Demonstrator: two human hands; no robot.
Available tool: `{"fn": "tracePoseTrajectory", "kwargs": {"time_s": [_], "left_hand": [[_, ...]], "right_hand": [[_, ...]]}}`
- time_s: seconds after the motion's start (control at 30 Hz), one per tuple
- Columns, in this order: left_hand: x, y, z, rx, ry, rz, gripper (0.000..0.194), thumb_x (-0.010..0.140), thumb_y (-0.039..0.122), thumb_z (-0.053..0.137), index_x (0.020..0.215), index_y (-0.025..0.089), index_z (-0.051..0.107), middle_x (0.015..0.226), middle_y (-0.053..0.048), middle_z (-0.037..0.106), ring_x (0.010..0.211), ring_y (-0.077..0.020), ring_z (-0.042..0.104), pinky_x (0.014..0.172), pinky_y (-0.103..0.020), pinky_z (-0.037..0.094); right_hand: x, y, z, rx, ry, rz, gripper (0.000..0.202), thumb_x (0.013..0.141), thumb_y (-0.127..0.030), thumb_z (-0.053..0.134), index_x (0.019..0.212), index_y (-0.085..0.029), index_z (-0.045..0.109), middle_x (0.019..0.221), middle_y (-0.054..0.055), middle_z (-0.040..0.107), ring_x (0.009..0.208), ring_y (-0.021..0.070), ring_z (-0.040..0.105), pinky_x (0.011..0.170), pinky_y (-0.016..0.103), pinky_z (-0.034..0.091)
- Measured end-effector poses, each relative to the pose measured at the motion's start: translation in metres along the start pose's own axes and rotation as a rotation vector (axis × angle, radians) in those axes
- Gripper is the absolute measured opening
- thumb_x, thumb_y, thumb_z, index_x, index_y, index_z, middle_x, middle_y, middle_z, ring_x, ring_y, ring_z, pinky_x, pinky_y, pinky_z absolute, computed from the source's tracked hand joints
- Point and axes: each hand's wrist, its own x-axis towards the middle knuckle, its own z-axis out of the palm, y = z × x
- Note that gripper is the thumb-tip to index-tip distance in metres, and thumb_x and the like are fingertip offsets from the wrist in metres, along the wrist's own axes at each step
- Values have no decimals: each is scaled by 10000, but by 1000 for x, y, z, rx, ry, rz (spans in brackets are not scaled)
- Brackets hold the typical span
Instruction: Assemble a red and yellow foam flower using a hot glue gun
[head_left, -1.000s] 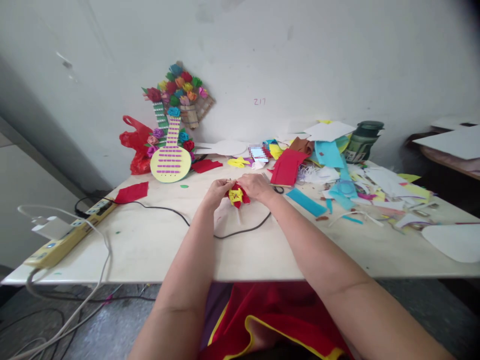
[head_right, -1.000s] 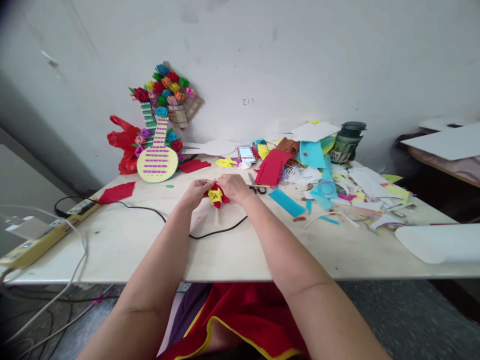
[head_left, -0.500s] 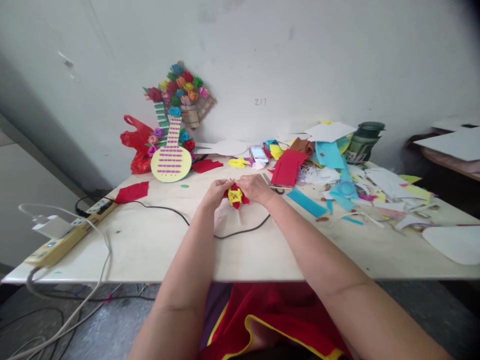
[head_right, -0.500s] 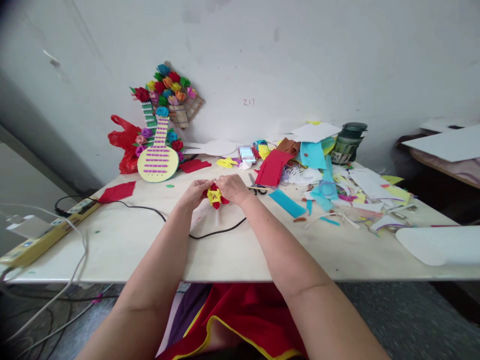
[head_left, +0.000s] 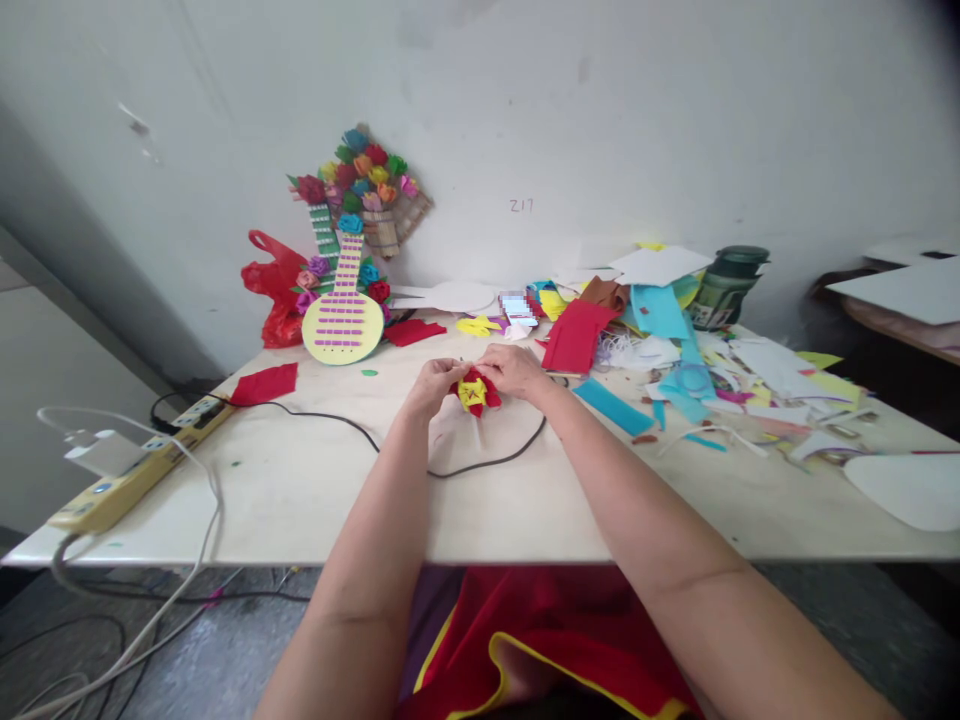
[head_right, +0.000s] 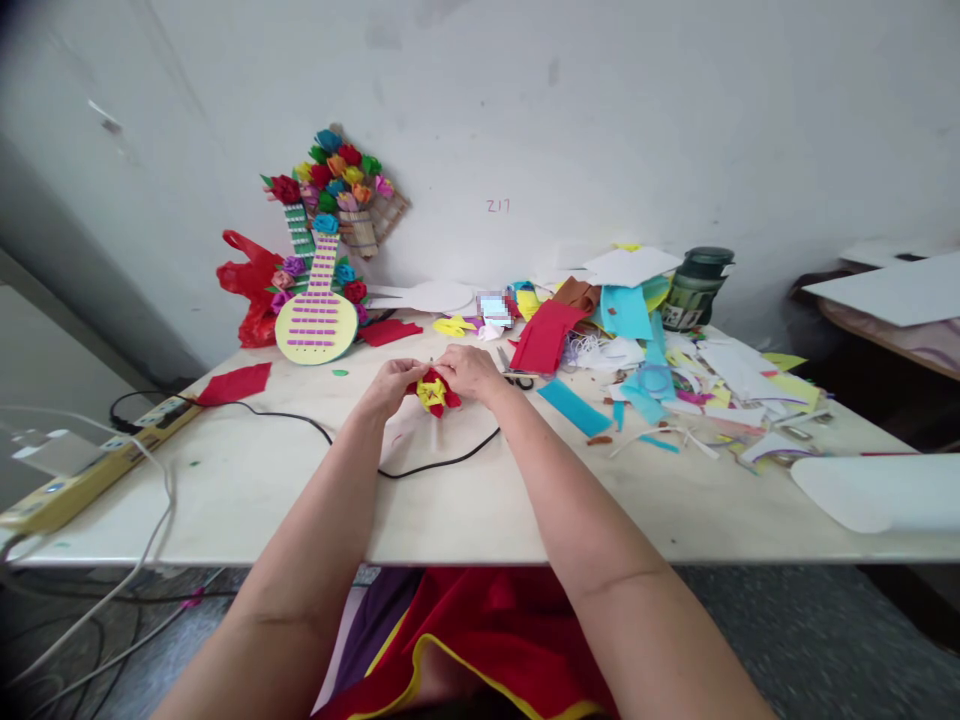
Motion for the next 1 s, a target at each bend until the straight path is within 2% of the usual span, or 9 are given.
{"fn": "tracePoseTrajectory", "kwargs": {"time_s": [0.13, 0.3, 0.6, 0.8, 1.0], "left_hand": [[-1, 1, 0, 4, -18, -2, 335, 521, 396, 785, 625, 119, 628, 580, -41, 610, 535, -126, 550, 527, -251, 428], [-1, 2, 0, 1, -28, 0, 313, 533, 368, 782, 643, 119, 630, 586, -36, 613, 535, -124, 555, 532, -251, 434], [-3, 4, 1, -74, -59, -86, 337, 524, 377, 792, 649, 114, 622, 605, -42, 623, 547, -130, 574, 538, -247, 447], [-7, 9, 3, -74, -25, -176, 286, 562, 330, 767, 674, 102, 636, 623, -67, 634, 564, -152, 590, 545, -270, 461], [-5, 8, -1, -109, -29, -181, 219, 548, 252, 738, 674, 110, 629, 615, -46, 626, 561, -148, 589, 529, -254, 461]], "right_hand": [[0, 6, -2, 9, -54, 0, 271, 856, -266, 468, 972, -229, 710, 934, 41, 665, 848, 155, 576, 667, 243, 370], [0, 9, -3, -40, -100, -2, 296, 877, -345, 453, 984, -242, 710, 926, 41, 657, 825, 161, 574, 639, 248, 353], [-1, 8, 3, -128, -11, -71, 305, 899, -314, 429, 892, -196, 709, 950, 54, 667, 819, 158, 581, 647, 261, 337], [-1, 7, 3, -109, 8, -84, 291, 894, -301, 436, 893, -206, 712, 952, 47, 672, 829, 155, 587, 644, 260, 337], [0, 1, -2, -41, -4, -27, 244, 861, -265, 486, 902, -216, 721, 949, 32, 678, 854, 152, 587, 645, 255, 354]]}}
